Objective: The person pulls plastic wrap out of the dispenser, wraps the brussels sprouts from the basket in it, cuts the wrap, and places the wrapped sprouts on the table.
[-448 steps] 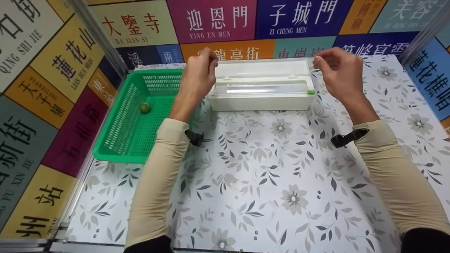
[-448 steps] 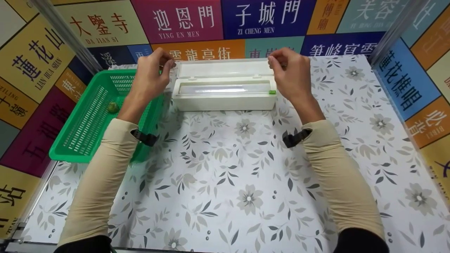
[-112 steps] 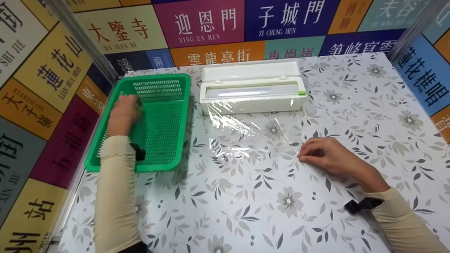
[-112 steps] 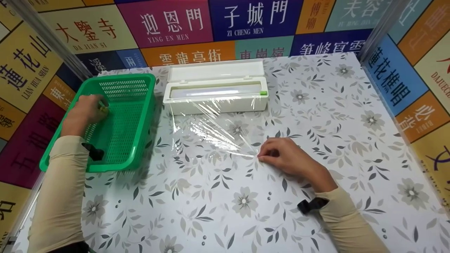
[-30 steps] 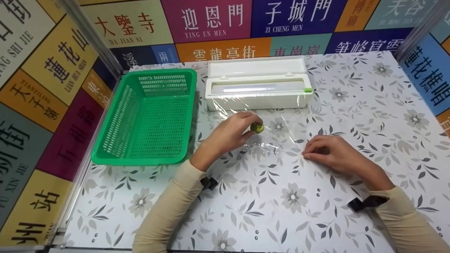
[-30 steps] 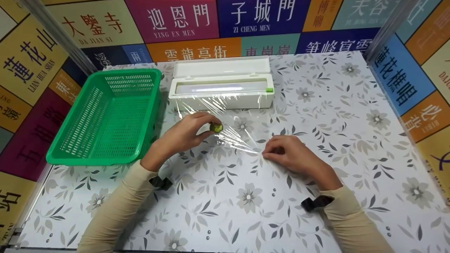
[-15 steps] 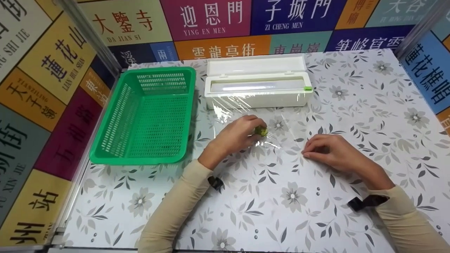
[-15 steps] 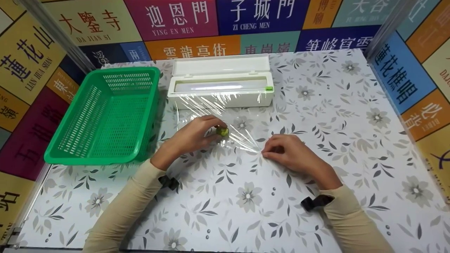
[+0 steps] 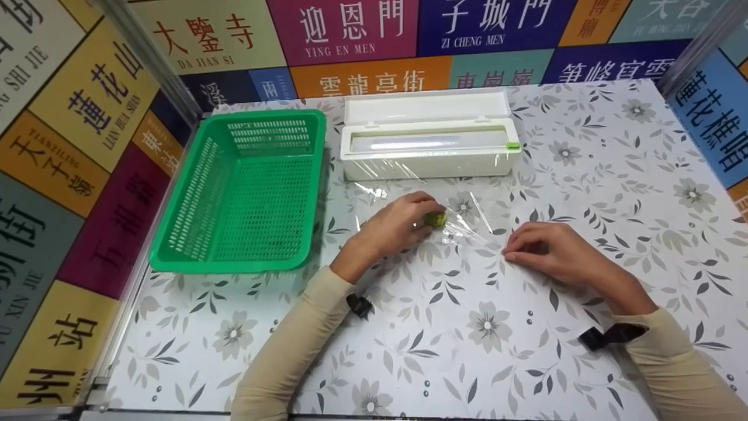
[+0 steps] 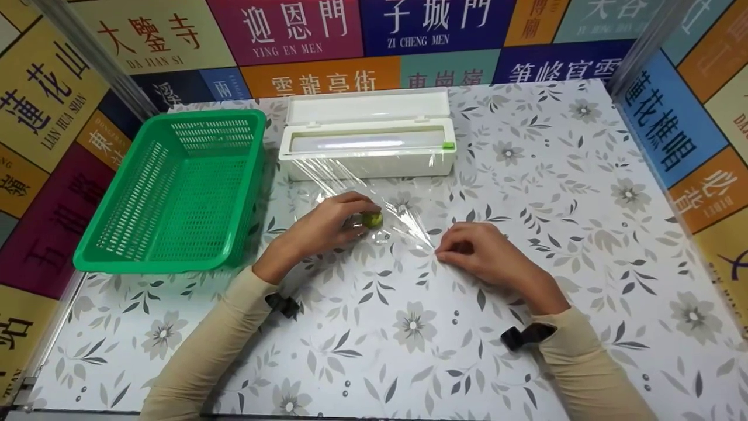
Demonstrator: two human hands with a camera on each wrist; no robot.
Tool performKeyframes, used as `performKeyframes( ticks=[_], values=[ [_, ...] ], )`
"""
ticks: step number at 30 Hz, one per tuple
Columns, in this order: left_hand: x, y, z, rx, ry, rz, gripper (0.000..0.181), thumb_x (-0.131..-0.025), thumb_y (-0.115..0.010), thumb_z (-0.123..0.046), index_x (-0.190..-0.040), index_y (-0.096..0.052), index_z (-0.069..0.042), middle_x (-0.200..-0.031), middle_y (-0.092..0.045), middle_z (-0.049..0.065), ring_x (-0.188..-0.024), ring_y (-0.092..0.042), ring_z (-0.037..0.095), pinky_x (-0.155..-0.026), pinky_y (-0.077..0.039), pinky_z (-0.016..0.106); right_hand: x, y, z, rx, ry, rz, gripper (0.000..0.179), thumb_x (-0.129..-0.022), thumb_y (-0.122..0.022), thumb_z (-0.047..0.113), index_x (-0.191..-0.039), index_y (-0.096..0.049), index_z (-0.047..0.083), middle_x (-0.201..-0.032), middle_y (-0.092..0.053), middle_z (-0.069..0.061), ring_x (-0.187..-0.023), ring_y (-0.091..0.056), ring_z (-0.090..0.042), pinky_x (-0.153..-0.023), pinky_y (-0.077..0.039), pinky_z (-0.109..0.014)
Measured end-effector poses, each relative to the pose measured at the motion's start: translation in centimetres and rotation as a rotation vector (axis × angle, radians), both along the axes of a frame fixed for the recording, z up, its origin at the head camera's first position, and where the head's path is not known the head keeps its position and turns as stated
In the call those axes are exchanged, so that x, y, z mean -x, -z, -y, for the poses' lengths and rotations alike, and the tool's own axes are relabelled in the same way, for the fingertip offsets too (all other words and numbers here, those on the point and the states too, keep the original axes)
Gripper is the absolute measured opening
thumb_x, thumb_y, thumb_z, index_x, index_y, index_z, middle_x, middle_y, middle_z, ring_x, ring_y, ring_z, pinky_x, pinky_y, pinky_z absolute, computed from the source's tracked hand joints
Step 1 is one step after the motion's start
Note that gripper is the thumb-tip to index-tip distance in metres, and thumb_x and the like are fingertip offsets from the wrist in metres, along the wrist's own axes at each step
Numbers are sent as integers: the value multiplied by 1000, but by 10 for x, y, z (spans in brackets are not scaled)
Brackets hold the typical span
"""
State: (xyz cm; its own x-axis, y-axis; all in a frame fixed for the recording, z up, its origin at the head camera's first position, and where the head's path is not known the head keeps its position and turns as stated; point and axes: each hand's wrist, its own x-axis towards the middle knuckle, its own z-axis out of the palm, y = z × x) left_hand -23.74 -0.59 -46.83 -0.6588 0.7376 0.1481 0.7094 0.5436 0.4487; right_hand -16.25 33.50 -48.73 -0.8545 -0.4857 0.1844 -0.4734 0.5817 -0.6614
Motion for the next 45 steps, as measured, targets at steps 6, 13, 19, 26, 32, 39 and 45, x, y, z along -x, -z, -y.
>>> performKeyframes(
  ticks=[6, 13, 19, 26, 32, 39, 45],
  values=[
    [-8, -1, 11, -15, -28, -24, 64, -100, -75, -9, -159, -50, -9, -154, -60, 11, -145, -57, 26, -123, -48, 35, 1, -1, 2, -8, 1, -15, 15, -91, -87, 11, -99, -85, 24, -103, -79, 12, -96, -70, -4, -87, -51, -11],
    [-23, -1, 35, -37, -60, -7, 48, -101, -74, -12, -147, -59, -6, -144, -66, 11, -139, -60, 28, -117, -52, 38, 3, -2, 1, -14, 15, -39, 15, -93, -86, 11, -100, -84, 24, -99, -80, 12, -92, -69, -3, -83, -52, -13],
    [-30, 5, 55, -13, -67, 53, 39, -96, -84, -33, -123, -73, -6, -129, -71, 10, -124, -66, 27, -106, -58, 37, 2, -2, -1, -2, 108, 20, 10, -96, -84, 15, -104, -83, 22, -96, -80, 9, -85, -71, -3, -77, -56, -13],
    [-33, 7, 65, 9, -72, 110, 35, -93, -87, -33, -117, -76, -10, -124, -72, 7, -115, -66, 22, -95, -60, 32, 2, -6, 5, 92, 258, 78, 9, -101, -79, 23, -109, -83, 20, -84, -79, -3, -69, -69, -16, -58, -53, -20],
    [-31, 9, 71, -5, -60, 99, 30, -94, -86, -31, -114, -77, -10, -120, -74, 5, -114, -68, 22, -97, -60, 35, 9, -5, 7, 179, 330, 100, 12, -102, -78, 21, -111, -83, 15, -84, -77, -14, -66, -68, -22, -51, -49, -20],
    [-26, 11, 76, -93, -43, 56, 7, -101, -74, -9, -105, -77, -4, -107, -77, 10, -105, -74, 26, -97, -62, 38, 19, -1, 7, 226, 351, 163, 21, -103, -77, 20, -117, -80, 4, -85, -75, -19, -66, -66, -21, -53, -50, -21],
    [-24, 13, 77, -206, -88, 75, 7, -102, -69, -5, -107, -72, 0, -106, -76, 13, -106, -75, 26, -98, -62, 34, 24, -2, 7, 256, 362, 232, 29, -102, -78, 27, -121, -78, 6, -91, -77, -14, -72, -69, -18, -57, -53, -24]
  ],
)
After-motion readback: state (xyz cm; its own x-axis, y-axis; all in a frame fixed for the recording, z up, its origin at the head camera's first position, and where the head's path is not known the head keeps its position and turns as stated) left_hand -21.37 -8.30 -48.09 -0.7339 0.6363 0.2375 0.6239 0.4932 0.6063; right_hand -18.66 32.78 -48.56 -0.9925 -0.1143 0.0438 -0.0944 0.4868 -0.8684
